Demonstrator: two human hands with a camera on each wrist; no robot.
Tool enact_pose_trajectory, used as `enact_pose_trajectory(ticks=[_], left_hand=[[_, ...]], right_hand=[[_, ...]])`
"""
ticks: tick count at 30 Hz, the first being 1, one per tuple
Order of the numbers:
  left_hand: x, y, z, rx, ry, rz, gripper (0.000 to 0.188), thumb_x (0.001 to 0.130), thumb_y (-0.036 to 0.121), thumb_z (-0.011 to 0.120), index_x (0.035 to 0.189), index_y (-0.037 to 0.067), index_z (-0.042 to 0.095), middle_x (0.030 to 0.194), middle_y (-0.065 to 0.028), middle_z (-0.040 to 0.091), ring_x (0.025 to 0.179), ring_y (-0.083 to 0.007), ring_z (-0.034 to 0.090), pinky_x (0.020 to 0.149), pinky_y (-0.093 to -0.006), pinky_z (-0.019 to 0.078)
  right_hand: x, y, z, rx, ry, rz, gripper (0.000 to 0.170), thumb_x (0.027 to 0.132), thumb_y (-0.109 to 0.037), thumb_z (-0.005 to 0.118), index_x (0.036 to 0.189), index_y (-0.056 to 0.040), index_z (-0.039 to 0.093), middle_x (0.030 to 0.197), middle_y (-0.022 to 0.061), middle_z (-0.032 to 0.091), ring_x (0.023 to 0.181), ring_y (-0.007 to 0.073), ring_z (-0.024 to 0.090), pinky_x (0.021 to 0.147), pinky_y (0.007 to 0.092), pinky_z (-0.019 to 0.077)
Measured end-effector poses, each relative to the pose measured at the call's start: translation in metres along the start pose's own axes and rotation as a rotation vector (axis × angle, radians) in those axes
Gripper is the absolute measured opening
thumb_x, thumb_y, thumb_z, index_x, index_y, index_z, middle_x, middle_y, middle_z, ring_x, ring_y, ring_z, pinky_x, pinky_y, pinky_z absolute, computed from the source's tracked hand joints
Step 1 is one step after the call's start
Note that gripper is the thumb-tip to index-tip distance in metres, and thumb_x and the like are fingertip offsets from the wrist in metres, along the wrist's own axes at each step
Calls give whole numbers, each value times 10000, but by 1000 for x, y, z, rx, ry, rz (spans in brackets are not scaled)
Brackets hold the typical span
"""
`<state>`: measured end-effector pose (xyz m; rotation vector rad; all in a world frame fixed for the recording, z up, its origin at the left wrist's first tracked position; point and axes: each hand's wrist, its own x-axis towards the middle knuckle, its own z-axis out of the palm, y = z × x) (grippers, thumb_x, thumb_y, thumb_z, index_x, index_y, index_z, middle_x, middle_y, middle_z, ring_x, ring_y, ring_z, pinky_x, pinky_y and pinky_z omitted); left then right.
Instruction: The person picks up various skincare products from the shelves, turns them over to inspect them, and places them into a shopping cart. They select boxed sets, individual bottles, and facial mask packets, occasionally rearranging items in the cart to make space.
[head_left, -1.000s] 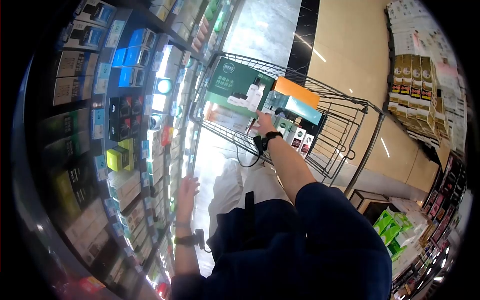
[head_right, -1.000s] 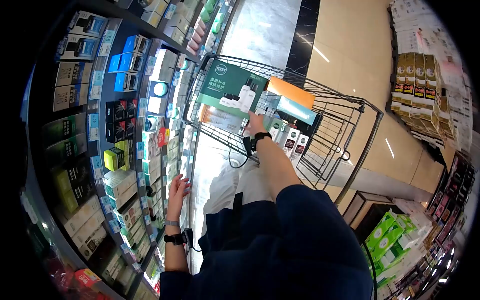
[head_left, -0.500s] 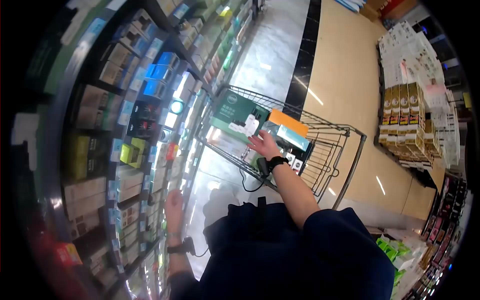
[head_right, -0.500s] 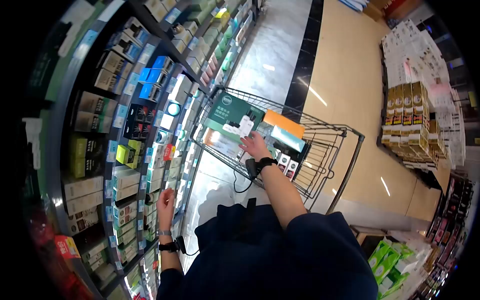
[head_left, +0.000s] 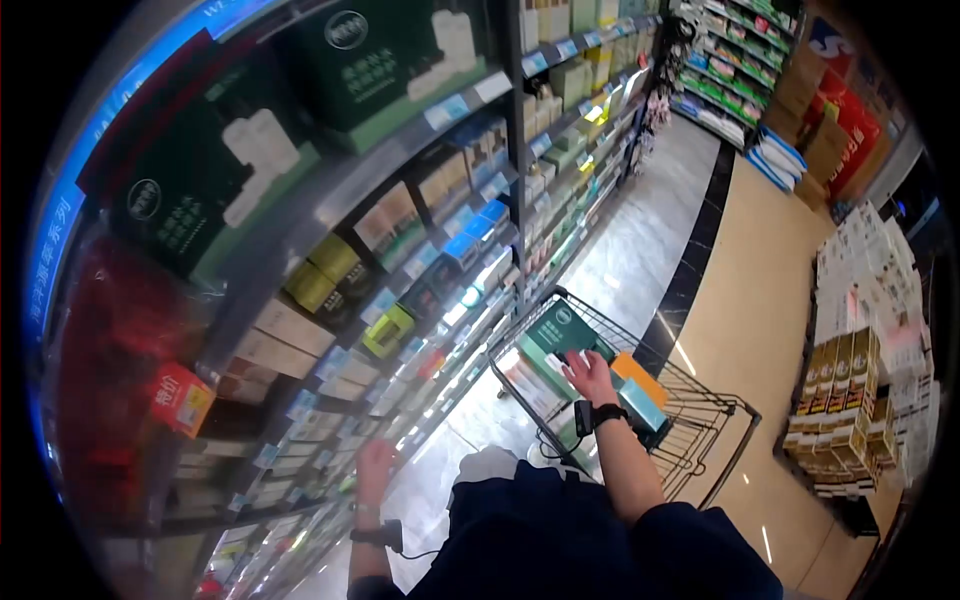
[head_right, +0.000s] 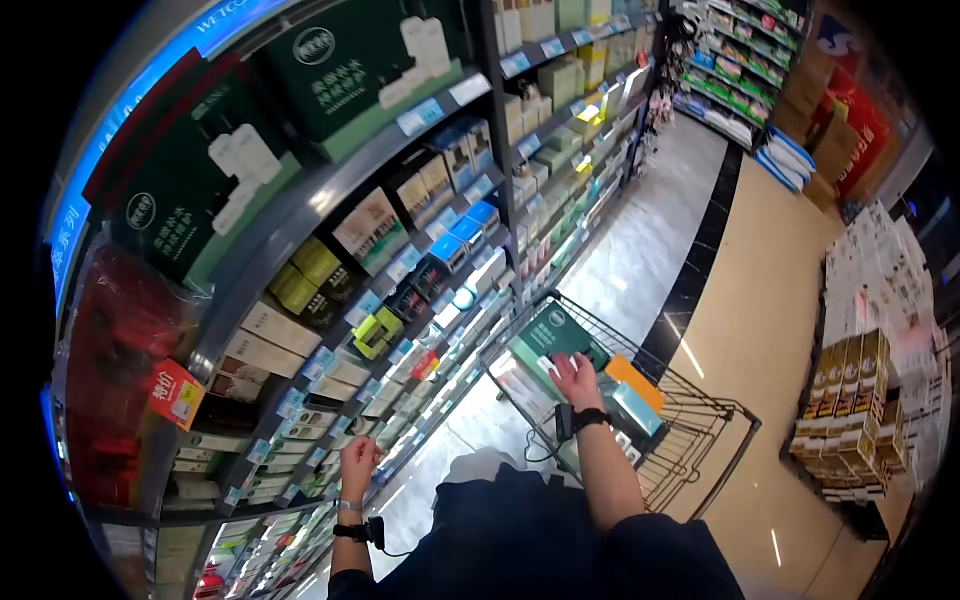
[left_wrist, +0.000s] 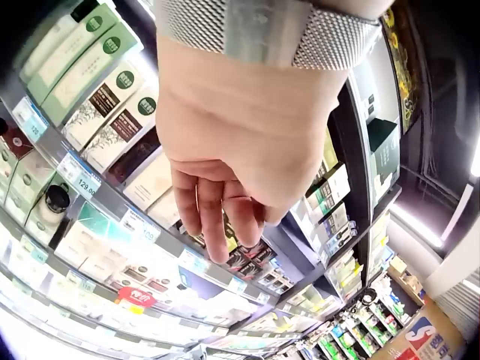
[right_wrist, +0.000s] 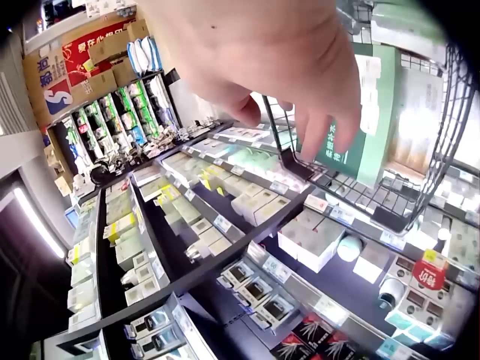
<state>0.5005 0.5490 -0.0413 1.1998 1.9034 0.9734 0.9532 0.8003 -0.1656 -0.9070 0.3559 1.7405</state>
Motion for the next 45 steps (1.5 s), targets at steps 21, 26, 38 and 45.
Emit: enact_pose_trajectory(ticks=[21, 26, 38, 45], left_hand=[[50, 24, -48, 70, -176, 148, 128, 965, 77, 583, 1010, -17, 657, 811, -103, 728, 780, -171, 723, 694, -282, 536], [41, 40, -72, 191, -63, 207, 132, 971, 91, 585, 1009, -14, 656, 814, -108, 731, 772, -171, 724, 672, -292, 524], [27, 122, -131, 167, 570, 438, 162, 930, 30, 568, 1071, -6, 640, 1105, -145, 658, 1001, -279, 647, 865, -356, 509], [35, 146, -132, 359, 733, 581, 291, 919, 38, 557, 1205, -2, 587, 1363, -177, 536, 1261, -338, 517, 1065, -433, 398]], right_hand=[[17, 80, -121, -1014, 231, 142, 448, 902, -349, 627, 1265, -93, 572, 1390, 36, 525, 1132, 341, 530, 867, 492, 425], [9, 86, -86, -1279, 262, 186, 470, 884, -408, 605, 1246, -109, 589, 1307, 20, 575, 1077, 288, 530, 802, 450, 397], [41, 80, -85, -1683, -52, 155, 462, 850, -250, 666, 1225, 13, 607, 1163, 160, 654, 891, 269, 618, 693, 443, 498], [42, 69, -99, -2189, 184, -82, 746, 737, -270, 715, 1389, -11, 461, 1235, 277, 638, 1171, 421, 612, 979, 463, 501]])
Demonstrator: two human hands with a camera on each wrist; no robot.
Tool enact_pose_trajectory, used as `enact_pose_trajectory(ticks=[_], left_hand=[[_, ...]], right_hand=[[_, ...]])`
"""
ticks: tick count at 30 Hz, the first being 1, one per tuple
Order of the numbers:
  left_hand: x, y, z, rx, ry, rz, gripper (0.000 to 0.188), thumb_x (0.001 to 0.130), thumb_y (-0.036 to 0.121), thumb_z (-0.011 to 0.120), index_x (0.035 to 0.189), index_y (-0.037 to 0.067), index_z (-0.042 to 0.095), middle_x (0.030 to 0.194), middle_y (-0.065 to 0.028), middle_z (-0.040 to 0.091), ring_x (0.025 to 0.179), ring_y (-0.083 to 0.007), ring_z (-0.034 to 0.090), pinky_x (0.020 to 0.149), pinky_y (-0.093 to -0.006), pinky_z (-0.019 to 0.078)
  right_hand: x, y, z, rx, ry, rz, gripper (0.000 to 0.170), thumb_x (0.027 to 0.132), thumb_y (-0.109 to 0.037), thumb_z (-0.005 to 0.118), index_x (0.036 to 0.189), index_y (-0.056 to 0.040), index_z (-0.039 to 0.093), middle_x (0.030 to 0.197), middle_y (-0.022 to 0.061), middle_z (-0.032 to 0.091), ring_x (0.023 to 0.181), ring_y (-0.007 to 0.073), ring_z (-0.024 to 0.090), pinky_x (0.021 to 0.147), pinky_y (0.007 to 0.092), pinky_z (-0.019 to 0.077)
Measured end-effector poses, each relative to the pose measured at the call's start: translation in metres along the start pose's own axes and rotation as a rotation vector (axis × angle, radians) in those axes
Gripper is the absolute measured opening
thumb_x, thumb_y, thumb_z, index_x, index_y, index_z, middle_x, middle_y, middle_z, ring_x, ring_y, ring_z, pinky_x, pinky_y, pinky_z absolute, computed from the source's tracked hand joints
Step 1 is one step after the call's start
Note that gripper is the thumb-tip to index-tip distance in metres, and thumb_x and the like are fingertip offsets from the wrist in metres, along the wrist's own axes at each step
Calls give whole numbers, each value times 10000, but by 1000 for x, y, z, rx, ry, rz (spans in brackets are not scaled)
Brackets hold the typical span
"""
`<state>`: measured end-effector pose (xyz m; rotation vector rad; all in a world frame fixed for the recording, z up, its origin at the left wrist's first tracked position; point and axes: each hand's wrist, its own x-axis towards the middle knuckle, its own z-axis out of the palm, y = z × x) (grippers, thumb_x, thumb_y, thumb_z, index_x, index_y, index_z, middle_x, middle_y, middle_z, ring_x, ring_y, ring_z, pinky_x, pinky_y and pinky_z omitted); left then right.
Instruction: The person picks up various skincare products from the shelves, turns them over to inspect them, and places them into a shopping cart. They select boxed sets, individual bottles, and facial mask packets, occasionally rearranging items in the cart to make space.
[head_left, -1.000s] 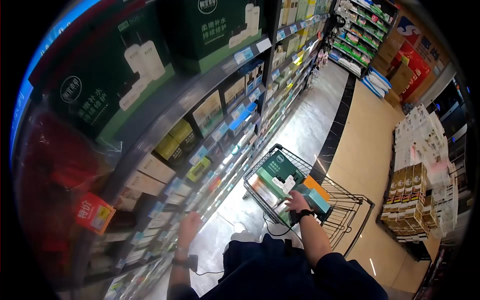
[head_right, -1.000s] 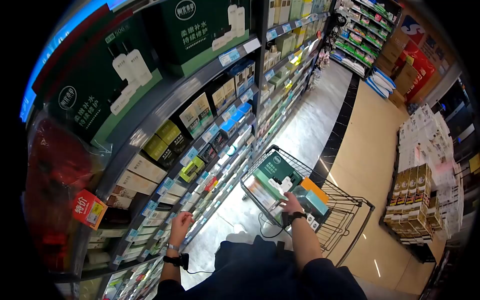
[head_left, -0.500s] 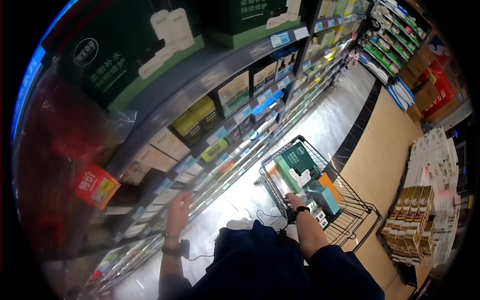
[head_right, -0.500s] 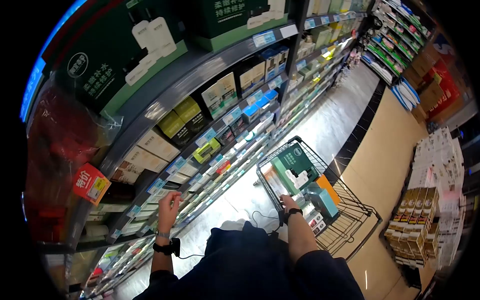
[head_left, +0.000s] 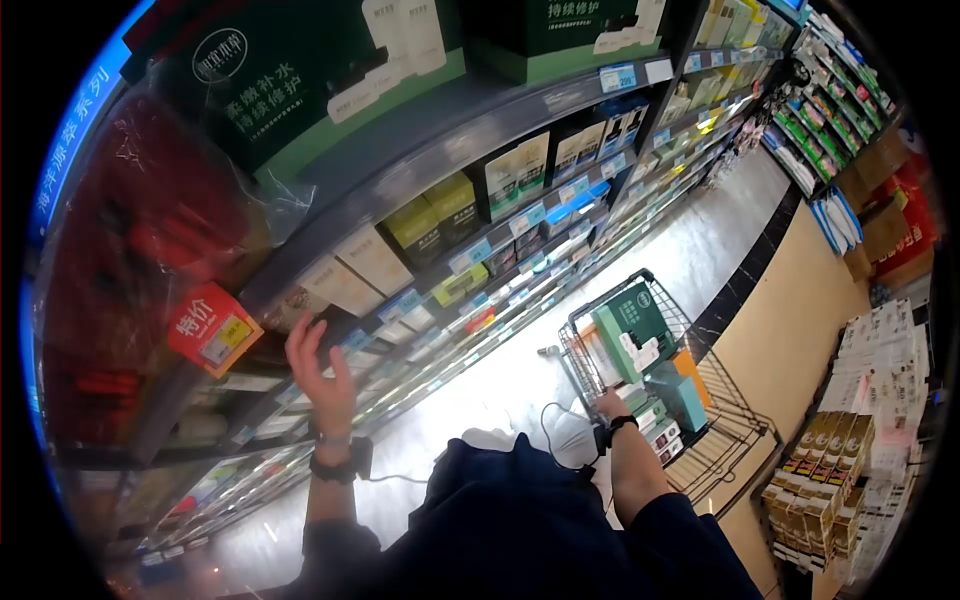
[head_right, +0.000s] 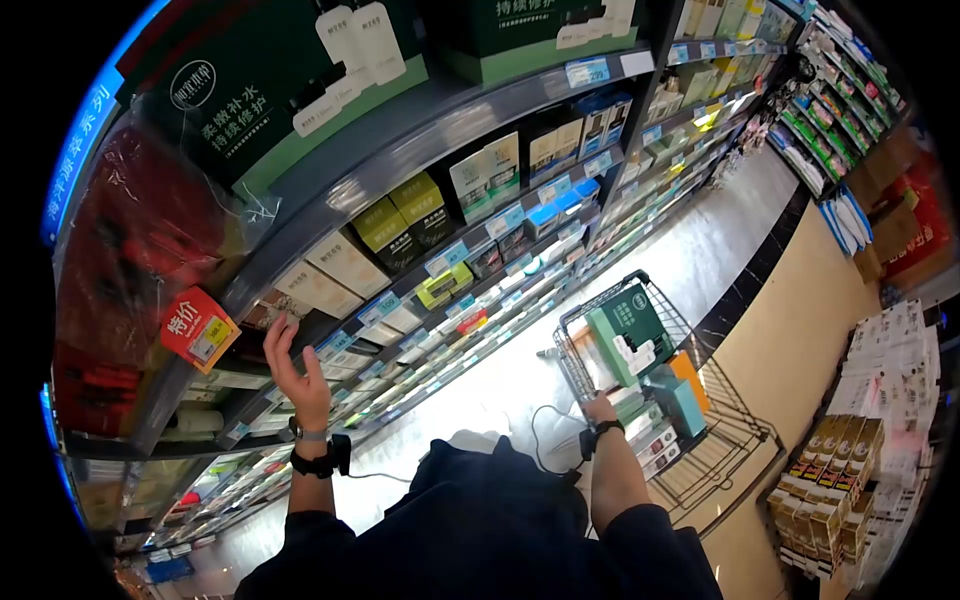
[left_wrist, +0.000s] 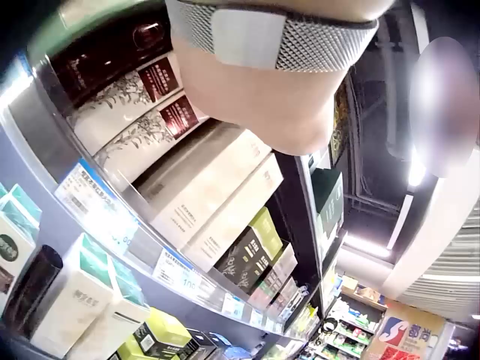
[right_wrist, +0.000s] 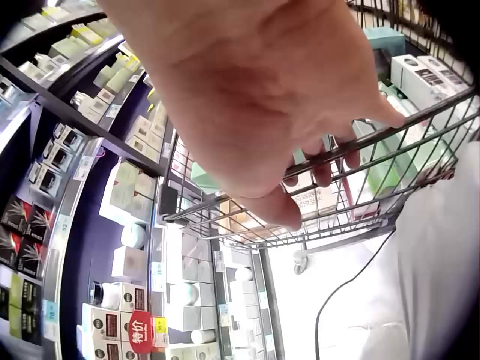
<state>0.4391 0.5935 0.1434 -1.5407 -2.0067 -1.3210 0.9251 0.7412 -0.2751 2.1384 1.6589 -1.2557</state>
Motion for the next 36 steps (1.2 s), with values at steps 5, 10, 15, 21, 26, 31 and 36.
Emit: enact_pose_trajectory(ticks=[5, 10, 15, 21, 26, 31, 36], left_hand=[[6, 20, 20, -1, -110, 236, 348, 911, 49, 560, 1256, 9, 586, 1401, -190, 523, 1300, -366, 500, 1082, -461, 393], [8, 37, 40, -67, -125, 184, 343, 908, 43, 548, 1248, 5, 575, 1395, -212, 526, 1285, -379, 514, 1074, -462, 406], [-2, 36, 53, -64, -200, 161, 308, 914, 20, 527, 1217, -5, 581, 1383, -204, 540, 1271, -368, 524, 1068, -460, 407], [-12, 46, 77, -24, -252, 120, 299, 924, 9, 513, 1213, -1, 586, 1378, -199, 545, 1260, -365, 535, 1057, -462, 415], [-13, 64, 106, -3, -294, 91, 297, 933, 17, 523, 1222, 14, 587, 1380, -195, 546, 1272, -365, 522, 1048, -460, 413], [-15, 96, 132, 85, -277, 46, 295, 927, 8, 520, 1213, 4, 591, 1379, -197, 545, 1266, -360, 528, 1035, -442, 428], [-25, 126, 157, 118, -265, 33, 248, 927, -2, 516, 1159, -18, 603, 1344, -200, 564, 1203, -339, 570, 996, -415, 475]], right_hand=[[-1, 32, 7, -93, 17, -4, 626, 824, -360, 633, 1324, 1, 520, 1163, 302, 654, 1124, 442, 620, 959, 492, 504], [72, 103, 32, -364, 31, -178, 359, 957, -244, 452, 1109, -33, 700, 1144, 221, 684, 1090, 401, 635, 957, 478, 509], [34, 64, -15, -245, 66, 39, 345, 961, -340, 534, 1040, -73, 736, 1117, 193, 697, 1072, 377, 647, 919, 479, 527], [52, 55, -30, -147, 194, 56, 292, 930, -250, 563, 986, -13, 723, 1066, 210, 712, 1022, 393, 672, 880, 500, 545], [52, 20, -82, -189, 70, 59, 282, 892, -223, 578, 990, -4, 726, 1036, 227, 715, 983, 395, 688, 817, 497, 563], [113, 56, -91, -91, 37, -249, 298, 837, -155, 639, 1090, -25, 727, 974, 199, 723, 868, 340, 704, 783, 427, 573], [124, 48, -146, 427, -342, -108, 326, 787, -129, 687, 1094, -39, 749, 827, 81, 719, 694, 163, 641, 614, 308, 504]])
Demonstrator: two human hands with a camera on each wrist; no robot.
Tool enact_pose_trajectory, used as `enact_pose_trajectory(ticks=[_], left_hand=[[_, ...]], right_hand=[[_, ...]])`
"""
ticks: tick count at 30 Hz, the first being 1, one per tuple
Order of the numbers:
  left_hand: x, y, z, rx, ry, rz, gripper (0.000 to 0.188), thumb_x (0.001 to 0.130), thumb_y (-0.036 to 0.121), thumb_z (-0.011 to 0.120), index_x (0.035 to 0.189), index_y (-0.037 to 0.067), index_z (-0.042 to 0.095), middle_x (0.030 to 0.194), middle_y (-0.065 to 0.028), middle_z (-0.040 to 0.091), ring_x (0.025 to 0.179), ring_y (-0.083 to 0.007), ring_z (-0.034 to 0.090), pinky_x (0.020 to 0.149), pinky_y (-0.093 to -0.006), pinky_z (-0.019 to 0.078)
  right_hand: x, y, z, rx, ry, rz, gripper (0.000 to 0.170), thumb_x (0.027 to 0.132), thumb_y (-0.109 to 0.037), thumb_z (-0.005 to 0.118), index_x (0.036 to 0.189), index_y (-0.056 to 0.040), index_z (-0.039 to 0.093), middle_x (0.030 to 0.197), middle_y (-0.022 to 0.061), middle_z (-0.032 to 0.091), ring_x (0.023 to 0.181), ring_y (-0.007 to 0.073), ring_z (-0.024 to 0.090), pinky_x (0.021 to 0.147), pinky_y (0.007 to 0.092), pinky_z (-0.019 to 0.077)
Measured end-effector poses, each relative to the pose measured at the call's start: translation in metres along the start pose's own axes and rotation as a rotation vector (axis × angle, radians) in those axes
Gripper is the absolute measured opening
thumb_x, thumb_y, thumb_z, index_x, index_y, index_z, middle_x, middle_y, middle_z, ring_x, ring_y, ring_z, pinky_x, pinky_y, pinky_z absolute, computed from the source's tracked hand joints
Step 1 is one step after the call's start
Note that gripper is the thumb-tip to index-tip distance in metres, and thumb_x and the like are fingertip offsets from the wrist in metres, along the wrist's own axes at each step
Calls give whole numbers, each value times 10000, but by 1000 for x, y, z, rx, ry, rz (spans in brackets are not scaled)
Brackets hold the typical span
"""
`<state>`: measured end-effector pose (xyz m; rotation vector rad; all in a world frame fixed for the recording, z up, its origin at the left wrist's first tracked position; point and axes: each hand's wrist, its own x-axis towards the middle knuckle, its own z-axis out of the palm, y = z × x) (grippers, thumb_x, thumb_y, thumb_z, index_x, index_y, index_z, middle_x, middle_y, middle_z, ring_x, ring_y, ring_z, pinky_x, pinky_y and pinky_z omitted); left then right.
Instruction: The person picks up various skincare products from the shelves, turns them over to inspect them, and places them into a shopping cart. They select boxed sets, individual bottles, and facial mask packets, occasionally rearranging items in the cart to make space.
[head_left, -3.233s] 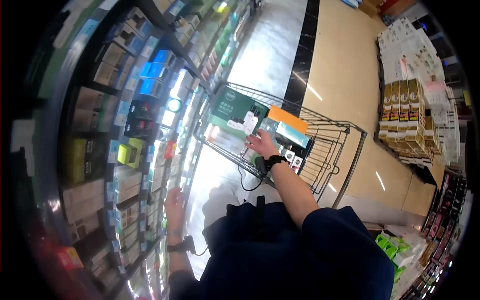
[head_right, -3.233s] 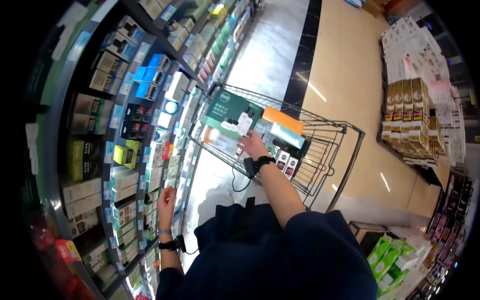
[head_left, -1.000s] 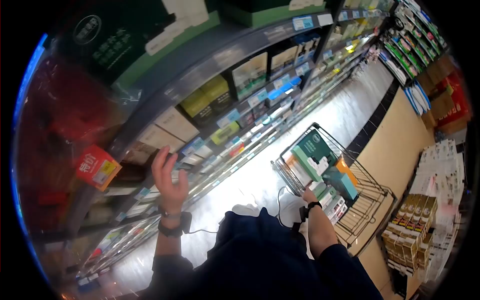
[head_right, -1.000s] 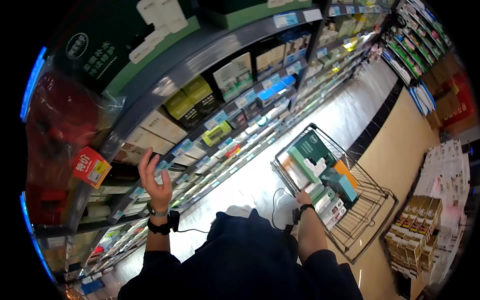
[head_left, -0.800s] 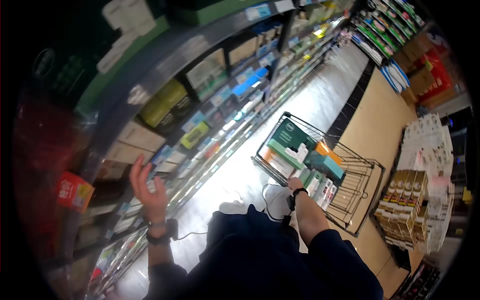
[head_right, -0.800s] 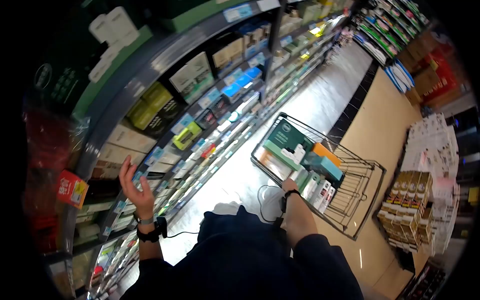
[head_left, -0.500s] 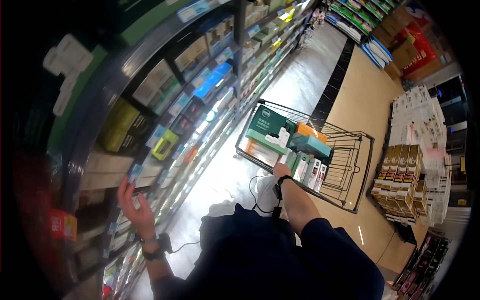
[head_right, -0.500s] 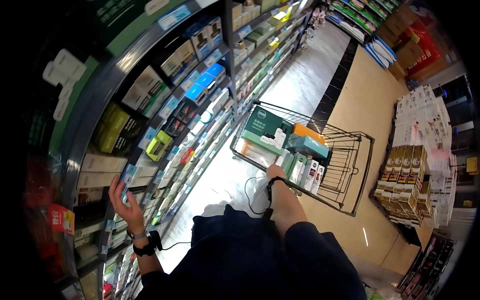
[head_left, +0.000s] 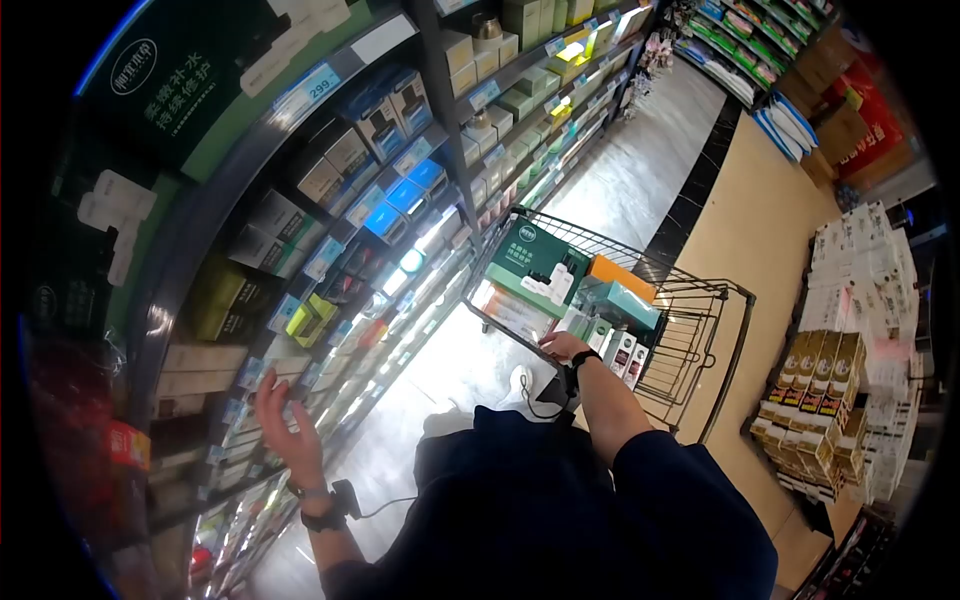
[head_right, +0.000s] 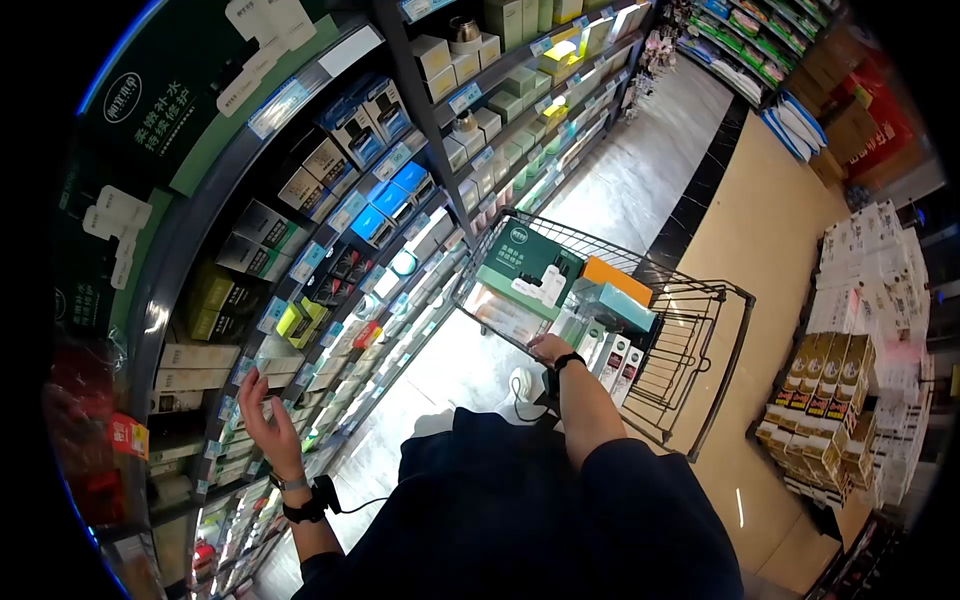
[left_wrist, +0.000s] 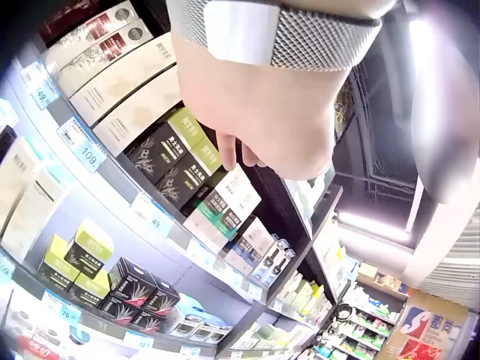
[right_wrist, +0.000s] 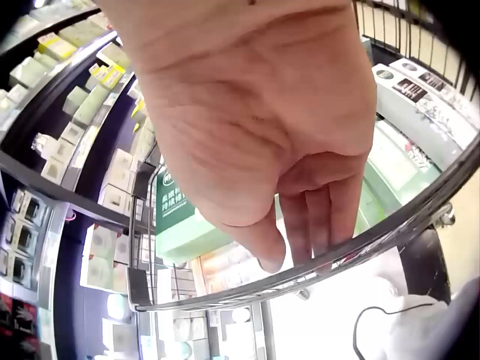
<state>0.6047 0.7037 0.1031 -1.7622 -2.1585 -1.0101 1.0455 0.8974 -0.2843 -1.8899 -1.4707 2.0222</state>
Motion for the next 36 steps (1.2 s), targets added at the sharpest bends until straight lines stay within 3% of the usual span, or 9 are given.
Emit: enact_pose_trajectory(ticks=[15, 17, 19, 21, 23, 25, 27, 29, 36], left_hand=[[-28, 20, 43, -168, 8, -300, 177, 959, 7, 515, 1062, -32, 654, 1079, -144, 686, 998, -233, 652, 882, -338, 515], [-30, 17, 45, -187, 26, -305, 172, 953, 5, 521, 1048, -32, 660, 1066, -147, 692, 995, -239, 656, 882, -340, 514], [-31, 26, 31, -162, 93, -323, 168, 947, 2, 528, 1034, -32, 667, 1054, -149, 699, 992, -245, 659, 881, -342, 512], [-28, 29, 17, -83, 83, -270, 168, 930, -15, 534, 1019, -31, 675, 1032, -145, 705, 977, -261, 666, 880, -347, 509], [-29, 25, -4, -63, 144, -309, 173, 925, -19, 534, 1030, -27, 672, 1037, -143, 703, 975, -267, 668, 878, -348, 507], [-24, 13, -21, -86, 198, -316, 180, 921, -23, 535, 1041, -23, 670, 1042, -141, 701, 973, -273, 669, 876, -348, 506], [-16, -3, -36, -121, 248, -335, 199, 911, 6, 541, 1049, 28, 683, 1030, -144, 690, 957, -297, 660, 890, -371, 494], [-21, -29, -49, -73, 256, -347, 246, 914, 18, 546, 1127, 46, 665, 1079, -125, 681, 961, -275, 658, 874, -363, 498], [-17, -105, -81, -204, 569, -485, 381, 940, 42, 549, 1320, 6, 535, 1281, -144, 579, 1150, -244, 608, 905, -337, 502]], right_hand=[[41, -15, -17, 91, -72, -63, 365, 855, -303, 673, 1111, -43, 698, 934, 52, 687, 791, 177, 641, 683, 328, 514], [60, -4, -18, -150, -56, -179, 366, 865, -290, 634, 1094, -12, 699, 950, 70, 701, 808, 193, 652, 697, 351, 525], [123, 46, -20, -822, 194, -908, 326, 827, -271, 585, 983, -24, 730, 904, 128, 726, 810, 284, 680, 726, 403, 522], [230, 105, 3, -1011, 257, -983, 225, 820, -207, 603, 904, -39, 726, 877, 161, 722, 788, 344, 686, 723, 429, 538], [83, 7, 1, -214, 206, -349, 229, 798, -189, 625, 897, -2, 711, 824, 210, 702, 756, 383, 680, 708, 457, 533], [78, -15, 10, -237, 225, -183, 302, 787, -206, 636, 923, 58, 693, 772, 223, 677, 722, 362, 672, 672, 452, 510], [101, -9, 2, -1105, 124, -880, 398, 802, -242, 593, 966, 112, 674, 795, 187, 690, 759, 279, 673, 682, 419, 489], [84, -72, 34, -326, 92, -361, 321, 860, -212, 594, 1003, 56, 696, 811, 150, 697, 803, 236, 675, 717, 381, 505], [-102, -340, 163, 69, -385, -735, 335, 956, -223, 637, 1213, -9, 655, 1141, 66, 690, 1096, 152, 610, 954, 301, 469]])
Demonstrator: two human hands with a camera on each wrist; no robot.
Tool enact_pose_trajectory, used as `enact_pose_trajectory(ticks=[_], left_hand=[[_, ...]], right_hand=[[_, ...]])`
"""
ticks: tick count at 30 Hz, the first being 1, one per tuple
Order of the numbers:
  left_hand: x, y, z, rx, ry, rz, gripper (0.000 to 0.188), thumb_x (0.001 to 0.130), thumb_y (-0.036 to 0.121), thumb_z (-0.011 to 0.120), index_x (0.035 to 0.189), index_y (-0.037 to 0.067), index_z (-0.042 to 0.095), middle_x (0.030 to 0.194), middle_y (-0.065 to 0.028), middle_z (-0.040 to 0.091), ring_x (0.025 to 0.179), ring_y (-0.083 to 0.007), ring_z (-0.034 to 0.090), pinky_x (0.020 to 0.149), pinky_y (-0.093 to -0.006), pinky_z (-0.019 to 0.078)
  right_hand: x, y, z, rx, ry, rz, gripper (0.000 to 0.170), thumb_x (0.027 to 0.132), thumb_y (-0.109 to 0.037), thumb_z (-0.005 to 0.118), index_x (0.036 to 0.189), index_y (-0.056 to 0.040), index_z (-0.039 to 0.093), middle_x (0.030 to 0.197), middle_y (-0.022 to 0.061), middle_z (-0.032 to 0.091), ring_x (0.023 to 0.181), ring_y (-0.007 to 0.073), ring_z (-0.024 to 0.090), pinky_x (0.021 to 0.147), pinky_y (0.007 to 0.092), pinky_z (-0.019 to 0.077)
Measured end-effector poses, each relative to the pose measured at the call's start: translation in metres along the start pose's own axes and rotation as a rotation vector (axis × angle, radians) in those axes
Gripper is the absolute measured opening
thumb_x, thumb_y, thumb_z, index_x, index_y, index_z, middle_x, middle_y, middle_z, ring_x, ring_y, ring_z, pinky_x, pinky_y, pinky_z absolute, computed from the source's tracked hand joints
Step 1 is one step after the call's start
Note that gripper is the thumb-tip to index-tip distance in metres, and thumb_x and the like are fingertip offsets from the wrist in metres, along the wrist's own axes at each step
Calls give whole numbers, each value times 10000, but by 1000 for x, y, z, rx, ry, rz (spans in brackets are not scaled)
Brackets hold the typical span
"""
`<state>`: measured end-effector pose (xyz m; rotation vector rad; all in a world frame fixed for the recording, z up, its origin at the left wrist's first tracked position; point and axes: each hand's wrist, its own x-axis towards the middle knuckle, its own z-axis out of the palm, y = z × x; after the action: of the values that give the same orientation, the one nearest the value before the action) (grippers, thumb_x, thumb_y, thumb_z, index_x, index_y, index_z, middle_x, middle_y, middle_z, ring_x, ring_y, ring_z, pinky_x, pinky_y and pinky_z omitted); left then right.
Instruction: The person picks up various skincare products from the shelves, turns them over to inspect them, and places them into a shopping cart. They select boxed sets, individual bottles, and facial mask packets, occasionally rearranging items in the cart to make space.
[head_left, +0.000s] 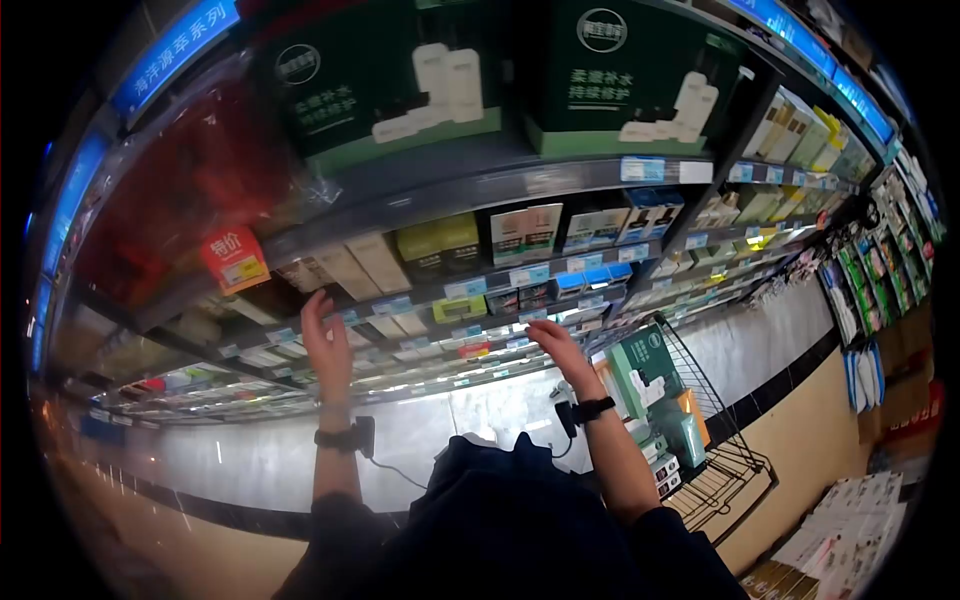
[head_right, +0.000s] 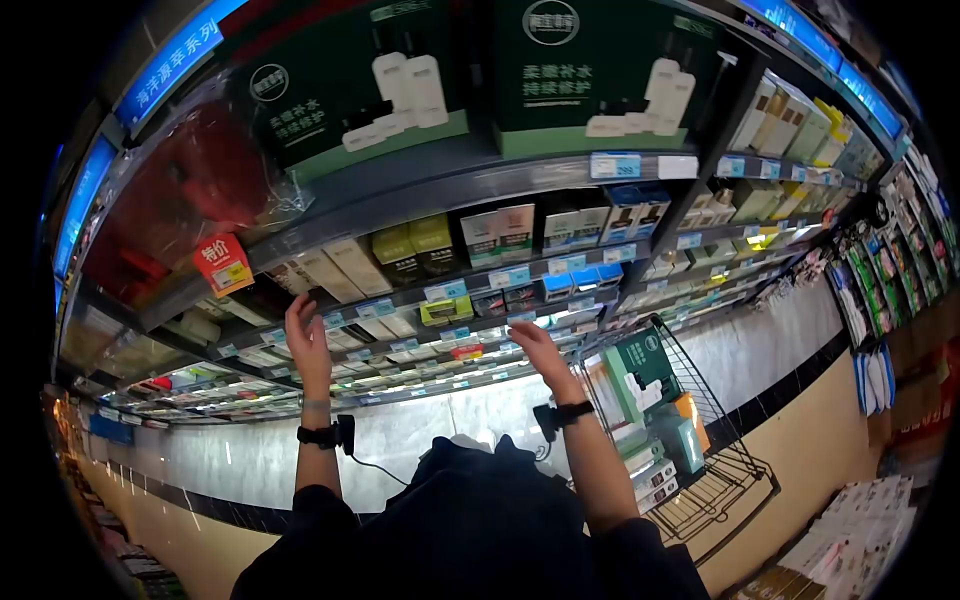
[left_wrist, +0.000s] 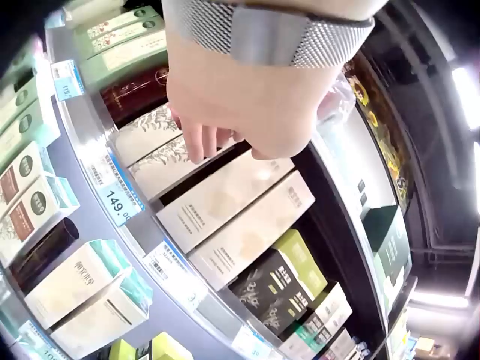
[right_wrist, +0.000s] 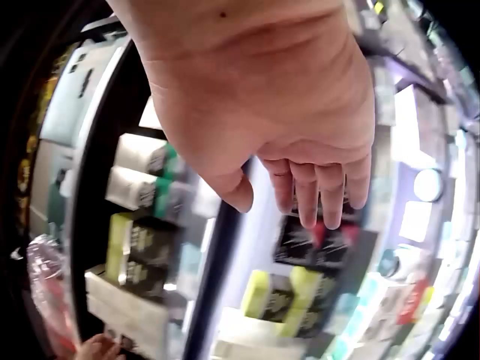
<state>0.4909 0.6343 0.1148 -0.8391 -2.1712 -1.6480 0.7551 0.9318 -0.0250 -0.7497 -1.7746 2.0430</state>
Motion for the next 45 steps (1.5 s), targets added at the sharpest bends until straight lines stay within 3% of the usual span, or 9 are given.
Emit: enact_pose_trajectory(ticks=[5, 7, 13, 16, 26, 29, 35, 39, 45], left_hand=[[30, -66, 10, -34, 12, -24, 333, 986, 131, 579, 1284, -14, 540, 1236, -155, 592, 1113, -269, 612, 929, -358, 472], [37, -56, 9, -8, -247, -140, 374, 1041, 215, 526, 1329, -23, 515, 1228, -144, 604, 1115, -233, 576, 962, -323, 431], [37, -40, 24, -158, -240, -91, 427, 1005, 163, 556, 1389, -2, 468, 1216, -183, 590, 1088, -299, 603, 935, -362, 464], [37, -51, 26, -209, -251, -50, 494, 963, 167, 619, 1400, 8, 453, 1214, -206, 588, 1123, -350, 609, 939, -390, 475], [26, -99, 24, -108, -197, 170, 658, 820, 109, 767, 1410, 46, 482, 1196, -158, 593, 1096, -334, 601, 918, -412, 486], [40, -34, -1, -21, -240, 132, 611, 773, -51, 660, 1366, 36, 539, 1205, -167, 586, 1167, -355, 541, 1005, -402, 431], [53, -19, -24, 78, -399, 276, 634, 701, -153, 498, 1300, 38, 582, 1211, -166, 590, 1184, -352, 518, 1044, -406, 399], [43, -17, -27, -16, -431, 236, 355, 878, 105, 630, 1214, -8, 628, 1248, -145, 613, 1163, -282, 577, 1023, -376, 444], [-16, -86, 4, -260, -577, 25, 451, 818, 84, 712, 1238, -33, 596, 1187, -139, 641, 1076, -232, 630, 946, -352, 491]], right_hand=[[29, -123, 128, -36, -283, -270, 401, 984, -186, 600, 1336, 4, 571, 1305, 112, 633, 1213, 203, 577, 1022, 306, 440], [39, -128, 166, 17, -286, -291, 450, 982, -166, 599, 1389, 5, 513, 1362, 131, 589, 1262, 217, 545, 1042, 314, 429], [70, -94, 238, 26, -58, -397, 623, 944, -106, 598, 1506, 11, 356, 1469, 197, 451, 1325, 285, 487, 1034, 331, 437], [67, -107, 245, -292, 88, -483, 652, 876, -69, 614, 1483, 13, 389, 1249, 179, 487, 1080, 282, 560, 872, 338, 480], [48, -120, 256, -216, 43, -479, 620, 856, -18, 635, 1432, 10, 408, 1324, 194, 529, 1210, 327, 575, 939, 354, 487], [49, -128, 254, -254, 34, -420, 673, 838, -63, 692, 1411, 7, 346, 1277, 230, 572, 1203, 408, 576, 968, 415, 478], [39, -150, 242, -545, 0, -668, 672, 810, -52, 687, 1420, -35, 405, 1367, 227, 509, 1202, 449, 552, 973, 445, 490], [16, -167, 221, -649, -30, -688, 887, 667, 42, 721, 1479, -97, 394, 1362, 192, 526, 1157, 399, 594, 888, 411, 537], [-23, -165, 165, -562, -54, -584, 924, 723, -265, 845, 1495, -91, 368, 1127, 144, 683, 834, 355, 687, 694, 416, 551]])
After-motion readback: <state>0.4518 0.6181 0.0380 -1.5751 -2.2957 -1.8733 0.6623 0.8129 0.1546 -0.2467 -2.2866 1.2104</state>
